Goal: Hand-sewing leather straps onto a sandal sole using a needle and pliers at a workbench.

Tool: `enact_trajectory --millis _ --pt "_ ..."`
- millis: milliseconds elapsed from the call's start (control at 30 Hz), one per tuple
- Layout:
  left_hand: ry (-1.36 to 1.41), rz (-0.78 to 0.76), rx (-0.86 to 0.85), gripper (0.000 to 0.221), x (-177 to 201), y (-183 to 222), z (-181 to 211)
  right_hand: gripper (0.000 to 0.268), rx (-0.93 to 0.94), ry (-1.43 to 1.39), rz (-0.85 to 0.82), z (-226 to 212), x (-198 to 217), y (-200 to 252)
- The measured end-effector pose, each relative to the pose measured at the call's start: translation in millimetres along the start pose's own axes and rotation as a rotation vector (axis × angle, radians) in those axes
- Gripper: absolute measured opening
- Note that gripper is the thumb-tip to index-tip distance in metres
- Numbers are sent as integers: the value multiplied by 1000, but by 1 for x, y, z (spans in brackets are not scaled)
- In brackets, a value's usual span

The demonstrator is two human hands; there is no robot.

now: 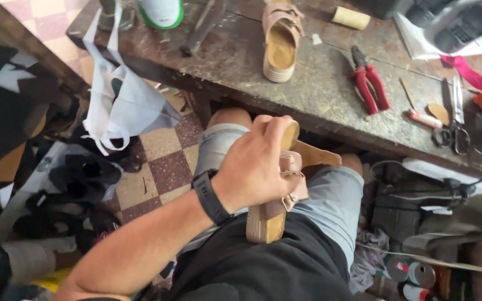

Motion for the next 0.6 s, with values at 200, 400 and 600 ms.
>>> enact_trajectory --millis 200,400,600 --pt "111 80 -142 75 24 17 19 33 -721 -647 481 -88 -82 -129" --pt "244 192 -126 53 22 30 0 38 -455 -492 196 -76 -135 -160" --pt "273 316 -32 46 17 39 -13 31 -422 -774 21 -78 -108 -144"
Point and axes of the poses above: each hand's wrist, its own y-axis away from the middle knuckle, its own x-axis out of the back of the hand, z = x × y, the point moved 5 cm from there along -y, towards the middle knuckle
